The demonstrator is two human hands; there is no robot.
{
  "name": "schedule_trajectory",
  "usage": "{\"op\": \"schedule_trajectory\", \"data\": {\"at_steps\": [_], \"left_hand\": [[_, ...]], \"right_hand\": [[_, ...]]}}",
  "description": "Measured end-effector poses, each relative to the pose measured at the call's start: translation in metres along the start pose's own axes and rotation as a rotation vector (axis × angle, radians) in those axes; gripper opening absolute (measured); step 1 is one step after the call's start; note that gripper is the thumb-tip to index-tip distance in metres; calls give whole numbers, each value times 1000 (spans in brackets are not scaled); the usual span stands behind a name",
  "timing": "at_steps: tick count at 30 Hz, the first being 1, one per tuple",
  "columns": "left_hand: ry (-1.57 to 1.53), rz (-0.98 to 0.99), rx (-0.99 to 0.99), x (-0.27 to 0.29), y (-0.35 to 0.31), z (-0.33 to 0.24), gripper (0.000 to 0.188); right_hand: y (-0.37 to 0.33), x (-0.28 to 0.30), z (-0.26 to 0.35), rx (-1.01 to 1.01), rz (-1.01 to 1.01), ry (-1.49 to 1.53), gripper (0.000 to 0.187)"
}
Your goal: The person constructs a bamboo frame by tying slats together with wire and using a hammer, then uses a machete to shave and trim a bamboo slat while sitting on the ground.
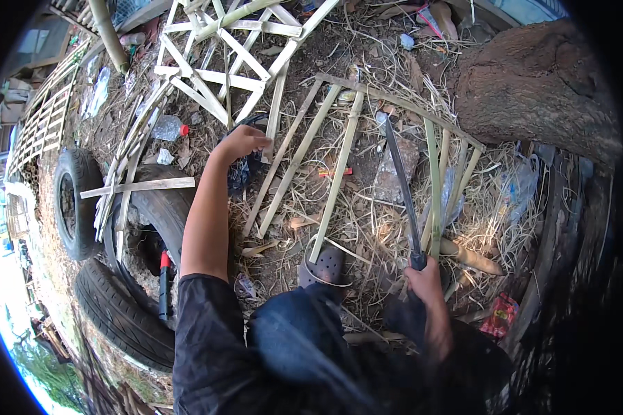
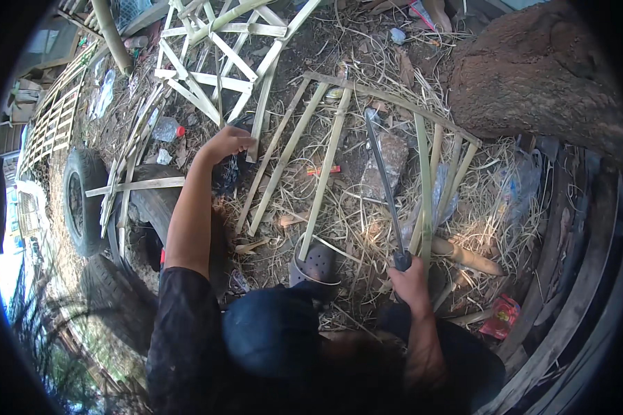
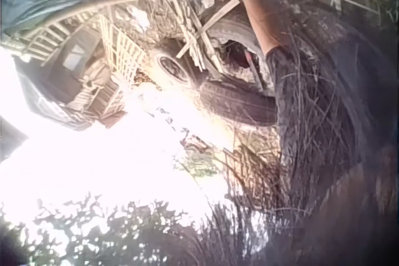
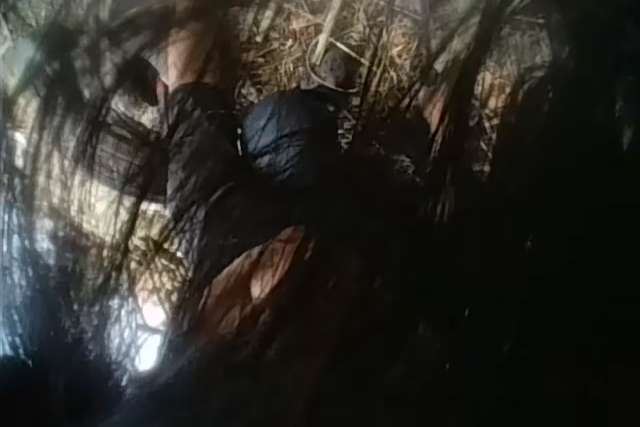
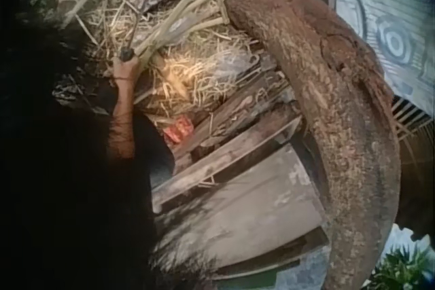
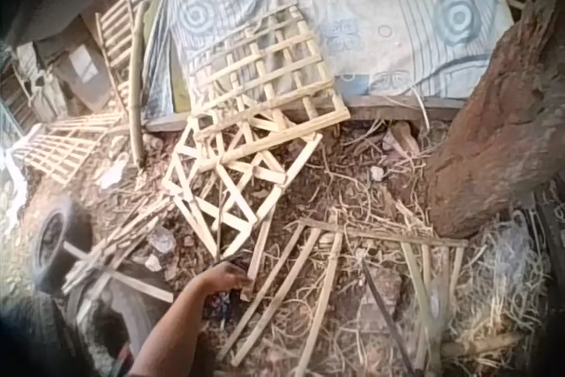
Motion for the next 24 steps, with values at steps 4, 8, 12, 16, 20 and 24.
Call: {"op": "schedule_trajectory", "data": {"at_steps": [4, 8, 12, 16, 20, 24], "left_hand": [[-177, 338, -47, -22, -85, -11, 26], [-240, 443, -126, -38, -186, -46, 21], [-283, 528, -233, -40, -274, -84, 24], [-310, 439, -364, -52, -345, -138, 22], [-384, 364, -486, -90, -401, -174, 19], [-430, 194, -655, -128, -426, -181, 20]], "right_hand": [[-7, 2, 28, 75, 0, -42, 13], [-31, 5, 59, 115, -51, -18, 14], [-60, 4, 109, 249, -47, 104, 13], [-111, 5, 164, 367, -36, 300, 16], [-161, 3, 211, 492, -11, 562, 21], [-197, 8, 232, 633, -28, 687, 22]]}}
Point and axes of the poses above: each hand's wrist, its own y-axis towards the middle knuckle, its own x-axis out of the back of the hand, z = x × y, the point moved 10 cm from there along y, towards the middle knuckle, and after that the axes turned 15 degrees about x, right-handed, at the moved point
